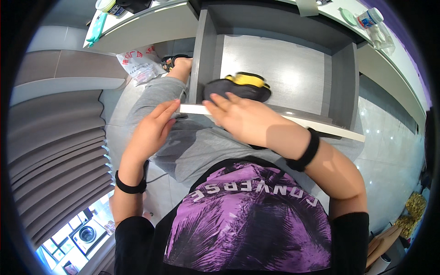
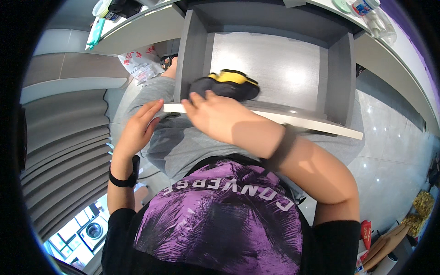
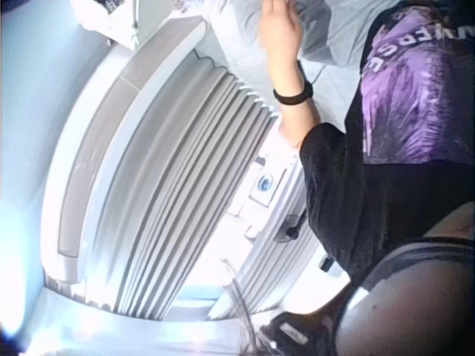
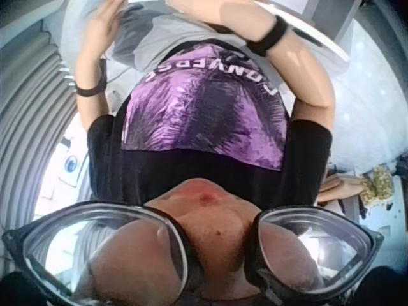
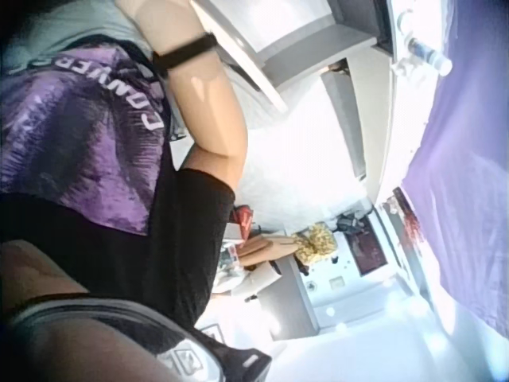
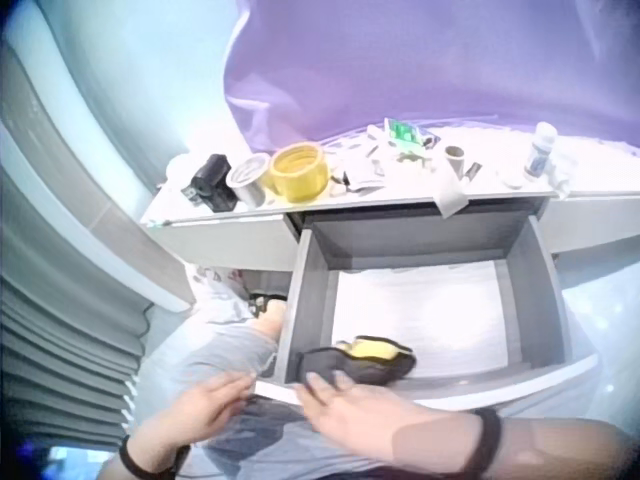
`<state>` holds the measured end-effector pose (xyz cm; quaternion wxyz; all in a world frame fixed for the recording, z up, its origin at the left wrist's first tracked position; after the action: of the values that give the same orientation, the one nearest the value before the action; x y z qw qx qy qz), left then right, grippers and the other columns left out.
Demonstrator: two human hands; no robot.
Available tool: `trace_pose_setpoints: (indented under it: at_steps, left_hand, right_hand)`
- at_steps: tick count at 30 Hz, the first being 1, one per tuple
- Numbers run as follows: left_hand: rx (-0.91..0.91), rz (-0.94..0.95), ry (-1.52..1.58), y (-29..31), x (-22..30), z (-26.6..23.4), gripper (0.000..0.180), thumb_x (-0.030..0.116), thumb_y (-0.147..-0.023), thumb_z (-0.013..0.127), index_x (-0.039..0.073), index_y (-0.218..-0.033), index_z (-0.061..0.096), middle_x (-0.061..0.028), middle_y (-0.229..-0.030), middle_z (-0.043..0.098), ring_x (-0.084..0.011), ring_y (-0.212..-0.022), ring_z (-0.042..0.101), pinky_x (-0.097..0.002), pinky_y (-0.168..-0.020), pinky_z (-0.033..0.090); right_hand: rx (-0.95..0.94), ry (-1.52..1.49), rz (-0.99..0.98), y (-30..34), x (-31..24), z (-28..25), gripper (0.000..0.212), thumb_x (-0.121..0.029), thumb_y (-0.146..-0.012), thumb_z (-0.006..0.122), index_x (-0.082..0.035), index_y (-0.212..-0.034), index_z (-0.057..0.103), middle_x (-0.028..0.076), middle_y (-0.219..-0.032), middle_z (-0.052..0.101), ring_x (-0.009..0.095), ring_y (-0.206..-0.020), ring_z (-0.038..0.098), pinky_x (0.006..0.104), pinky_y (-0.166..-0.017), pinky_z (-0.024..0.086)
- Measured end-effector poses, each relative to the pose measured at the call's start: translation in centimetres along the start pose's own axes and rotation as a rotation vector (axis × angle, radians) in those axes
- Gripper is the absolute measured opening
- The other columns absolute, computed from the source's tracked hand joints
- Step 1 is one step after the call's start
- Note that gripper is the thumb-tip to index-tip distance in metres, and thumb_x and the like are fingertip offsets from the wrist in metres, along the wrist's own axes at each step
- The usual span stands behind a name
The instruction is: The person wipes the inside of an empty drawer using a cloth. They apply a cleaning substance from a tube to the cloth and scrub the bottom and interior edges of the drawer.
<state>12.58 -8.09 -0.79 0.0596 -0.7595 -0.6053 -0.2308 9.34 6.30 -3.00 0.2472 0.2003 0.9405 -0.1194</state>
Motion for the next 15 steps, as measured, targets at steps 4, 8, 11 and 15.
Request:
trace_pose_setpoints:
  at_steps: [4, 8, 11, 15]
  left_hand:
    - [0.098, 0.030, -0.035, -2.4, 2.6, 2.5, 0.028, 0.002, -0.081, 0.054, 0.004, -0.109, 0.054, -0.0123, -0.103, 0.057, -0.0330, -0.089, 0.057, -0.0369, -0.073, 0.047]
    - [0.119, -0.017, -0.068, -2.9, 2.5, 4.1, 0.022, 0.001, -0.082, 0.055, 0.002, -0.103, 0.054, -0.0138, -0.092, 0.055, -0.0297, -0.076, 0.058, -0.0350, -0.065, 0.045]
    - [0.077, -0.016, -0.051, -2.8, 1.6, 4.0, 0.022, 0.002, -0.082, 0.056, 0.003, -0.104, 0.054, -0.0127, -0.091, 0.055, -0.0268, -0.066, 0.056, -0.0315, -0.059, 0.044]
    - [0.086, -0.011, 0.002, -2.6, 1.1, 3.5, 0.020, 0.006, -0.082, 0.056, 0.006, -0.102, 0.055, -0.0124, -0.089, 0.056, -0.0337, -0.076, 0.057, -0.0374, -0.063, 0.046]
  right_hand:
    - [0.152, -0.018, -0.098, -1.5, 0.1, 0.9, 0.030, -0.006, -0.078, 0.050, 0.005, -0.106, 0.050, 0.022, -0.101, 0.057, 0.041, -0.092, 0.058, 0.0390, -0.082, 0.049]
    - [0.084, -0.087, -0.089, 0.8, 1.4, 2.4, 0.019, -0.008, -0.077, 0.053, -0.001, -0.095, 0.054, 0.018, -0.093, 0.055, 0.034, -0.081, 0.058, 0.0389, -0.078, 0.049]
    - [0.061, -0.113, 0.062, 4.7, 3.2, 0.8, 0.022, -0.007, -0.076, 0.053, -0.005, -0.098, 0.054, 0.016, -0.100, 0.053, 0.033, -0.090, 0.056, 0.0382, -0.080, 0.049]
    - [0.051, 0.096, 0.143, 12.9, 6.3, -2.5, 0.026, -0.001, -0.074, 0.053, -0.007, -0.099, 0.056, 0.013, -0.118, 0.053, 0.033, -0.108, 0.052, 0.0368, -0.088, 0.047]
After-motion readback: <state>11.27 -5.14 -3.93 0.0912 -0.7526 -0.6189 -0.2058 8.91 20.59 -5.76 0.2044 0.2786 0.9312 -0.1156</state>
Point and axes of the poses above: each hand's wrist, its own y-axis away from the middle knuckle, its own z-axis out of the palm, x = y × z, the point moved 8 cm from there along -y, towards the middle knuckle
